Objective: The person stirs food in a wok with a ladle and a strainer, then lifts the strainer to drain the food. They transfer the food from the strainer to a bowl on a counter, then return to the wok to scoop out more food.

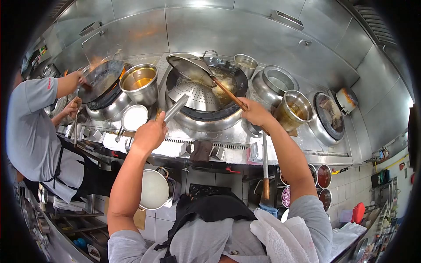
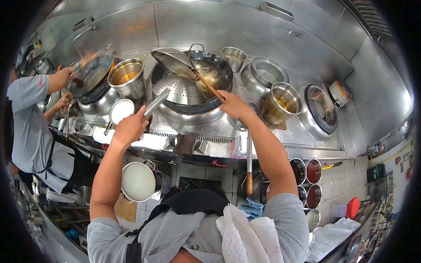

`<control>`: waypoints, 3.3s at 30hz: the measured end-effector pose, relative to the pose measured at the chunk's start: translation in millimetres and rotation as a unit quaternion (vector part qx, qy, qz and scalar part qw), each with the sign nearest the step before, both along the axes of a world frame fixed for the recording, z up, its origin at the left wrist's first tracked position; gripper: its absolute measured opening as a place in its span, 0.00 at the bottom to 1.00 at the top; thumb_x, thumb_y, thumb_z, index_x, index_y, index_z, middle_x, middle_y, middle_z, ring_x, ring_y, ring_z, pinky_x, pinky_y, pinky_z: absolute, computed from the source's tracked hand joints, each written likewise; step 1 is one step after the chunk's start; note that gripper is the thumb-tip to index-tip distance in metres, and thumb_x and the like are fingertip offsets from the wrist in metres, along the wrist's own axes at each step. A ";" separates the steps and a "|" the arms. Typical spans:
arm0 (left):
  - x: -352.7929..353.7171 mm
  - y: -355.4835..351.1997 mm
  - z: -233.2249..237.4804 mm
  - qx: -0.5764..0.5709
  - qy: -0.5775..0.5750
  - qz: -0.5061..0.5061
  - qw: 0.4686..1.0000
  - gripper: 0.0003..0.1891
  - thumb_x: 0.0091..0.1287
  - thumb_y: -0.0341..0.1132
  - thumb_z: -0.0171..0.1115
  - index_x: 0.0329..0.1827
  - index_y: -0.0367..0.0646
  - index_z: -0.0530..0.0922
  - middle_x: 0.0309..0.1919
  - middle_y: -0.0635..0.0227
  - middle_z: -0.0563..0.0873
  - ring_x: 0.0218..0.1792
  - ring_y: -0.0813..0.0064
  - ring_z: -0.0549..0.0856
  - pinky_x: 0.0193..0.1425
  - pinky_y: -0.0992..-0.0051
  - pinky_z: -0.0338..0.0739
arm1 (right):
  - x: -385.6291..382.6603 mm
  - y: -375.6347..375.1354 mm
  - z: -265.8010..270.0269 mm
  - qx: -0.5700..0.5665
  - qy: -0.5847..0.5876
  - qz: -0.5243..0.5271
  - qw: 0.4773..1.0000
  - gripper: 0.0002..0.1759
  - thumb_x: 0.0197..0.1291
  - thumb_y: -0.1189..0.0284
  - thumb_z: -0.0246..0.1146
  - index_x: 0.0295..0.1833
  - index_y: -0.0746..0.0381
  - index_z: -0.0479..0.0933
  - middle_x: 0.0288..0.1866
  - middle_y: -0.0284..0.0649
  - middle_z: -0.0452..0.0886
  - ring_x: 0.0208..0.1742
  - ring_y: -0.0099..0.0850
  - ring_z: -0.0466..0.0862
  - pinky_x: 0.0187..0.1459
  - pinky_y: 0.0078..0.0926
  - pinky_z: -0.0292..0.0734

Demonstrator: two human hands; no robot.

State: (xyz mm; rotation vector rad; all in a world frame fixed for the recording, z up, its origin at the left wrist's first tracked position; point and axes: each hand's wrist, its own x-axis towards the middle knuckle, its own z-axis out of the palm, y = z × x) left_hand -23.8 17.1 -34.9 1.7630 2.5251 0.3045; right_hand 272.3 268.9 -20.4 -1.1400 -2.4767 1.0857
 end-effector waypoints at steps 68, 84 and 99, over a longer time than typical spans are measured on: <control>5.9 -0.4 13.6 0.004 -0.010 0.002 1.000 0.29 0.70 0.40 0.61 0.73 0.42 0.69 0.39 0.53 0.89 0.42 0.49 0.88 0.49 0.53 0.81 | 27.8 16.2 -24.7 -0.085 0.072 -0.065 0.992 0.39 0.57 0.75 0.66 0.76 0.54 0.67 0.34 0.38 0.79 0.25 0.25 0.79 0.23 0.27 0.77; 2.4 1.9 7.1 -0.011 -0.001 0.010 1.000 0.31 0.71 0.41 0.60 0.76 0.42 0.66 0.40 0.47 0.88 0.43 0.47 0.87 0.50 0.52 0.80 | 27.6 62.8 3.5 0.031 0.033 -0.106 0.993 0.37 0.56 0.78 0.64 0.74 0.49 0.71 0.35 0.40 0.80 0.24 0.28 0.80 0.22 0.29 0.77; -9.8 11.8 -14.3 0.003 -0.017 -0.002 1.000 0.30 0.73 0.42 0.58 0.76 0.42 0.65 0.42 0.47 0.87 0.44 0.46 0.87 0.51 0.52 0.80 | 55.8 1.1 1.7 -0.058 0.025 -0.042 0.997 0.36 0.58 0.77 0.65 0.75 0.54 0.70 0.32 0.36 0.78 0.25 0.24 0.77 0.23 0.26 0.73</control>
